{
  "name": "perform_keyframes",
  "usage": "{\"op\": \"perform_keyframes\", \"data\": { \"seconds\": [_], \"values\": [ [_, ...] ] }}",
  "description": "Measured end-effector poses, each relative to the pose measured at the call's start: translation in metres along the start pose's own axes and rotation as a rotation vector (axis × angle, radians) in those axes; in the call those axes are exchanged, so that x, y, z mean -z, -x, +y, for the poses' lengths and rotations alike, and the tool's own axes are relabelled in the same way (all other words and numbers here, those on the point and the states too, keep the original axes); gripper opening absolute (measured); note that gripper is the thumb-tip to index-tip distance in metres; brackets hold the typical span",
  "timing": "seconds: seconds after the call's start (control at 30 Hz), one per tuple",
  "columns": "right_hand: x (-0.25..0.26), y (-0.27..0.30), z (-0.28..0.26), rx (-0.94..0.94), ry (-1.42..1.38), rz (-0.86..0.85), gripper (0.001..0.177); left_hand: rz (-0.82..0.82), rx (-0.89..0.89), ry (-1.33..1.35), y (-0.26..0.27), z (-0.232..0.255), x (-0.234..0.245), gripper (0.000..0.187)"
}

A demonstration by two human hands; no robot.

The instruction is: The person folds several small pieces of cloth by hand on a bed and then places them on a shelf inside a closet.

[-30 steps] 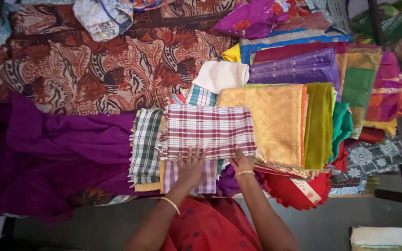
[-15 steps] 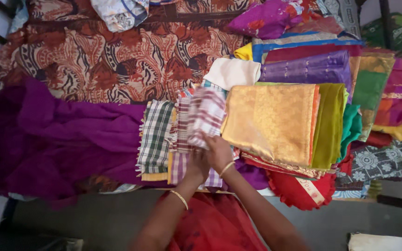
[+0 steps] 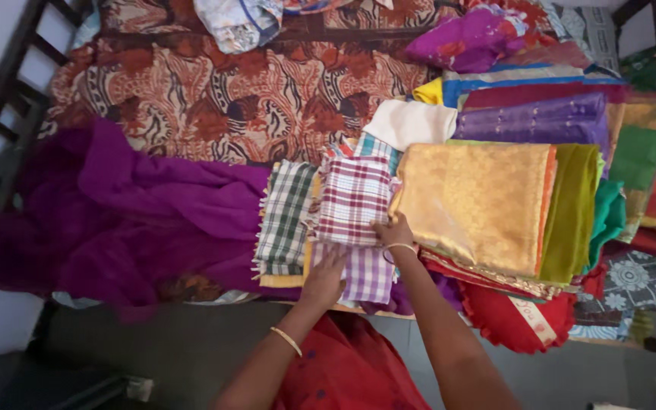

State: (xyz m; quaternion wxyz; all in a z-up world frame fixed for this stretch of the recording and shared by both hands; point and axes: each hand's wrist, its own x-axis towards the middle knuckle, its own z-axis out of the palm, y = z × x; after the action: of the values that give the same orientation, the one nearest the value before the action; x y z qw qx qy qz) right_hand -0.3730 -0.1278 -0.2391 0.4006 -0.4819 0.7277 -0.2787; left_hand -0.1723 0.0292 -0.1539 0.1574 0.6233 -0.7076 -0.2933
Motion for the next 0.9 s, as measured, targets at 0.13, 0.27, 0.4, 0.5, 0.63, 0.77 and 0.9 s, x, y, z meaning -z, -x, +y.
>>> {"op": "perform_keyframes", "data": {
  "seconds": [0.13, 0.27, 0.4, 0.5, 0.63, 0.77, 0.9],
  "values": [
    [-0.010, -0.002, 0.003, -0.138, -0.043, -0.091, 0.081, 0.025, 0.096, 0.056, 0.017, -0.013, -0.001, 0.064],
    [-0.014, 0.013, -0.037, -0.057, -0.542, -0.190, 0.082, 0.376, -0.103, 0.031, 0.029, -0.018, 0.024, 0.065],
    [0.007, 0.094, -0.132, 0.245, -0.399, -0.260, 0.076, 0.358, 0.129, 0.634, 0.028, -0.005, 0.095, 0.061],
    [0.023, 0.195, -0.200, 0.423, -0.130, -0.427, 0.073, 0.147, 0.353, 1.497, 0.044, -0.001, 0.137, 0.070],
    [0.021, 0.338, -0.233, 0.616, 0.223, -0.678, 0.049, 0.145, 0.360, 2.027, 0.105, -0.002, 0.139, 0.073],
    [0.038, 0.375, -0.226, 1.010, 0.065, -0.576, 0.046, 0.310, 0.404, 2.172, 0.182, -0.004, 0.102, 0.076],
    [0.067, 0.374, -0.187, 0.336, -0.265, -0.832, 0.073, 0.459, 0.394, 2.233, 0.244, 0.011, 0.066, 0.079]
  ]
}}
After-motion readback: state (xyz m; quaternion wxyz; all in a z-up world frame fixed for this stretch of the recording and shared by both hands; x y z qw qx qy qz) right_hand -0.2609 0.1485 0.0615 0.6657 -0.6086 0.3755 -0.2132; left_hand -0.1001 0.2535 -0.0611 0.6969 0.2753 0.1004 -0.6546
